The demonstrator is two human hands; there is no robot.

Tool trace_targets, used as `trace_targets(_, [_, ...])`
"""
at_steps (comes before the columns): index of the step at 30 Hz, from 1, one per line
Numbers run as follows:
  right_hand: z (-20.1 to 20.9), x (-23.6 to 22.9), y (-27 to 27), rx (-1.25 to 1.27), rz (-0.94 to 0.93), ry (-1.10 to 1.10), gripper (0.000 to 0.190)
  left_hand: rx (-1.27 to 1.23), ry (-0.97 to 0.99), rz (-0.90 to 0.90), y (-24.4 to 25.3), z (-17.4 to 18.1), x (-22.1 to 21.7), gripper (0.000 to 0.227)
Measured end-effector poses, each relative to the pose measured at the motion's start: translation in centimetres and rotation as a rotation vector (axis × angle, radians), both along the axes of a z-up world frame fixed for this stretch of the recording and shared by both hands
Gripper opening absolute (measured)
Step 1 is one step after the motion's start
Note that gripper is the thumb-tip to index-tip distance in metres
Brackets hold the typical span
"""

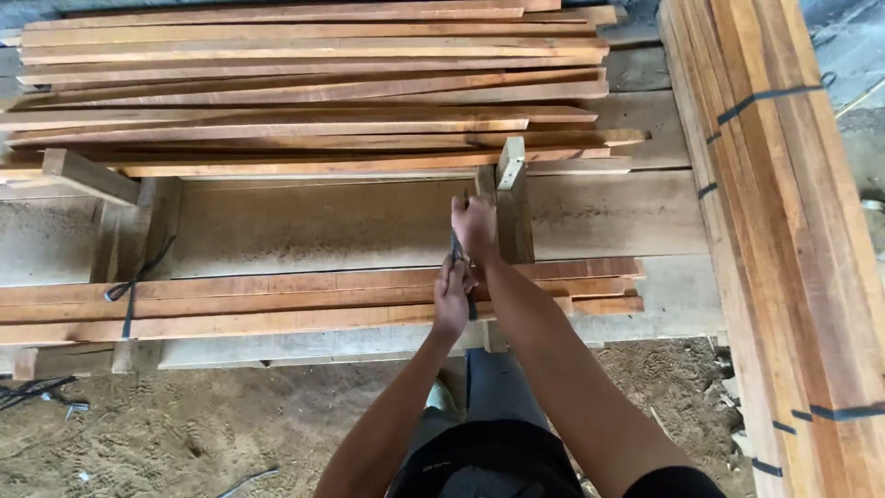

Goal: The recorder is bundling thin wood slats together using black straps on a workbench in a workshop.

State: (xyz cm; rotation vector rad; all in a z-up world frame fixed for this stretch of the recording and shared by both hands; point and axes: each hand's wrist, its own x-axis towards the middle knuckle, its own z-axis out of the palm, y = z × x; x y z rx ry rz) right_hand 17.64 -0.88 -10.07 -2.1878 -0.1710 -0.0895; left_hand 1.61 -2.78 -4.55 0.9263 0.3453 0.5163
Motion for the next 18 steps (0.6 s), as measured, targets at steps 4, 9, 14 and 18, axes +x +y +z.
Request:
trace_targets(4, [-3.1, 1.0, 0.5, -0.080, -0.048, 0.047, 0.045, 0.091, -0.016, 0.009, -0.2, 0.6, -0.6, 0.025])
trace_targets(9, [-1.8, -0.4, 1.0, -0.271, 0.142, 0.010, 0.050, 0.398, -0.030, -0.129, 0.9, 0.5, -0.4, 0.028])
trace_targets(14, [-4.0, -0.1, 1.6, -0.385, 0.357, 0.094, 0.052, 0.269, 0.066, -0.087, 1.0, 2.1, -0.8, 0.030])
trace_targets(18, [-3.9, -0.8, 1.1, -0.413, 0.485, 0.124, 0.059, 0.376, 0.168, -0.118, 0.8, 2.3, -0.9, 0.032])
